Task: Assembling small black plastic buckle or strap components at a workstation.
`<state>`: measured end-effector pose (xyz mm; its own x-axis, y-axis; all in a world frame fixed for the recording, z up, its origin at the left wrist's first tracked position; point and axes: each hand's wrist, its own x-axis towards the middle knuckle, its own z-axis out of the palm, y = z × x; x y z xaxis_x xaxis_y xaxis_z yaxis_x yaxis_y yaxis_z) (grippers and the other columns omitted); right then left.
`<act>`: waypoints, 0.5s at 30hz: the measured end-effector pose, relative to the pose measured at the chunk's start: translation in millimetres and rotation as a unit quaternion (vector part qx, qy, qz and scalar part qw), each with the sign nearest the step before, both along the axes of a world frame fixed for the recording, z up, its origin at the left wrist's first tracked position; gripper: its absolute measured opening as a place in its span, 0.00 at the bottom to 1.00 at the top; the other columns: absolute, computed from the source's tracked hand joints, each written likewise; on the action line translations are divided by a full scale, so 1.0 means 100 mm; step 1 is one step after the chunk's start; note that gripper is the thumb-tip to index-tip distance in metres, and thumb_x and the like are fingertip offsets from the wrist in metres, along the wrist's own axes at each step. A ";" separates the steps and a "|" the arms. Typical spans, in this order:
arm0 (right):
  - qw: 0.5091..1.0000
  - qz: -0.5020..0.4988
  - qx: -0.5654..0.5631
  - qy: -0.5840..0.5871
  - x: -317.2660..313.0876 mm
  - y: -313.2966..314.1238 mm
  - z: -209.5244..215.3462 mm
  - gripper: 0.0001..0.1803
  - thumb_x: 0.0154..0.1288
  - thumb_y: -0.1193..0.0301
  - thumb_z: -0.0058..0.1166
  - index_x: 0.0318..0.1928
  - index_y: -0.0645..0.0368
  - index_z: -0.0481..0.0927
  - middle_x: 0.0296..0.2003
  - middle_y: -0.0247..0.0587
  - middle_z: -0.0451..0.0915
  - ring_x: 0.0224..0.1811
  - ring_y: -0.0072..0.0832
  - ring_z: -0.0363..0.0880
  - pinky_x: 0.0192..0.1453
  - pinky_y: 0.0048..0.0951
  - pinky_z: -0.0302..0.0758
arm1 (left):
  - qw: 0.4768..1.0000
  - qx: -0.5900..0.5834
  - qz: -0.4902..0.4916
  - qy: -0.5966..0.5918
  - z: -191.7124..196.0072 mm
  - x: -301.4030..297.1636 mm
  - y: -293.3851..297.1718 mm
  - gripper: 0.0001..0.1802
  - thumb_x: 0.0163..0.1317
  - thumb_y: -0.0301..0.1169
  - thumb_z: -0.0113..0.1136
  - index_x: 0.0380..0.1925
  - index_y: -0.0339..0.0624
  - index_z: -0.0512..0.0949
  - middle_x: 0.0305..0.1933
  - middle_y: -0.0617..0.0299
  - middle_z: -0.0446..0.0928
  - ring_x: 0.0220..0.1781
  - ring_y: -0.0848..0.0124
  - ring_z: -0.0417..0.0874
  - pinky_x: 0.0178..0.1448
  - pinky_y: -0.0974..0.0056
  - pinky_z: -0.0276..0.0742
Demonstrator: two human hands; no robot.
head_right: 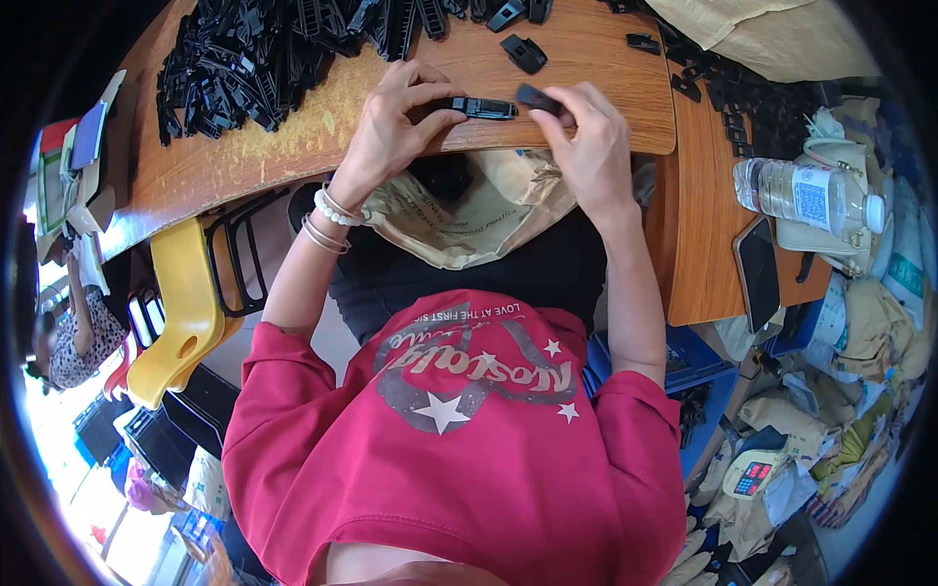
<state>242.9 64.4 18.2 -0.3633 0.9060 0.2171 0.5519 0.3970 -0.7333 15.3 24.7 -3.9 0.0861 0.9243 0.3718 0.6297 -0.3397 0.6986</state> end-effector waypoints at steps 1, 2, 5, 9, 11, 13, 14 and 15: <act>0.998 0.051 0.001 0.042 -0.02 -0.01 0.01 0.12 0.57 0.78 0.65 0.42 0.67 0.83 0.30 0.39 0.77 0.28 0.24 0.73 0.33 0.24 0.71 | 1.000 0.005 -0.003 0.005 -0.01 0.00 -0.01 0.14 0.49 0.25 0.71 0.38 0.36 0.85 0.39 0.58 0.79 0.44 0.62 0.76 0.49 0.61 0.74; 0.998 0.052 0.000 0.041 -0.01 -0.01 0.03 0.12 0.57 0.78 0.65 0.42 0.67 0.83 0.30 0.39 0.77 0.28 0.24 0.73 0.33 0.24 0.71 | 1.000 0.004 -0.002 0.004 -0.01 0.00 0.00 0.14 0.49 0.25 0.71 0.38 0.36 0.85 0.39 0.58 0.79 0.44 0.62 0.76 0.49 0.61 0.74; 0.994 0.077 -0.060 0.057 0.04 0.00 0.02 0.13 0.57 0.80 0.64 0.45 0.67 0.83 0.29 0.37 0.76 0.29 0.20 0.72 0.33 0.22 0.69 | 1.000 0.004 -0.016 -0.002 -0.01 -0.02 0.01 0.14 0.49 0.24 0.70 0.39 0.36 0.85 0.39 0.58 0.79 0.43 0.62 0.76 0.49 0.62 0.74; 0.991 0.063 -0.082 0.088 0.01 -0.01 -0.03 0.14 0.56 0.80 0.65 0.45 0.65 0.85 0.31 0.38 0.78 0.33 0.24 0.74 0.37 0.23 0.71 | 0.999 0.013 -0.032 0.000 0.02 -0.01 0.02 0.14 0.49 0.24 0.70 0.38 0.35 0.84 0.39 0.58 0.79 0.43 0.63 0.76 0.48 0.62 0.74; 0.993 0.070 -0.041 0.088 -0.03 -0.01 -0.06 0.14 0.54 0.80 0.65 0.44 0.64 0.85 0.32 0.37 0.78 0.35 0.26 0.74 0.39 0.25 0.72 | 0.999 0.013 -0.036 0.003 0.02 0.00 0.03 0.14 0.49 0.24 0.70 0.38 0.35 0.84 0.39 0.58 0.79 0.43 0.63 0.76 0.48 0.62 0.74; 0.993 0.076 0.001 0.090 -0.07 0.00 -0.12 0.14 0.53 0.80 0.66 0.43 0.63 0.86 0.32 0.37 0.78 0.37 0.28 0.75 0.41 0.26 0.72 | 0.998 0.032 -0.047 -0.005 0.01 -0.01 0.03 0.14 0.49 0.24 0.70 0.38 0.35 0.84 0.39 0.58 0.79 0.43 0.63 0.76 0.48 0.62 0.75; 0.992 0.093 0.038 0.070 -0.08 0.02 -0.13 0.14 0.52 0.80 0.66 0.42 0.63 0.86 0.33 0.37 0.78 0.38 0.29 0.75 0.42 0.27 0.72 | 0.998 0.032 -0.050 -0.006 0.02 0.01 0.04 0.14 0.49 0.24 0.70 0.38 0.35 0.84 0.39 0.58 0.79 0.43 0.63 0.76 0.48 0.62 0.75; 0.990 0.111 0.076 0.050 -0.10 0.03 -0.12 0.14 0.51 0.80 0.66 0.41 0.63 0.86 0.34 0.36 0.78 0.40 0.30 0.75 0.43 0.28 0.72 | 0.998 0.021 -0.059 -0.001 0.04 0.05 0.03 0.14 0.48 0.24 0.70 0.37 0.35 0.84 0.39 0.58 0.79 0.43 0.63 0.76 0.48 0.62 0.75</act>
<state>232.6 67.6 6.2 -0.5188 0.7608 0.3898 0.3666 0.6099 -0.7026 19.9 27.8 0.2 0.1934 0.8916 0.4094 0.5826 -0.4401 0.6833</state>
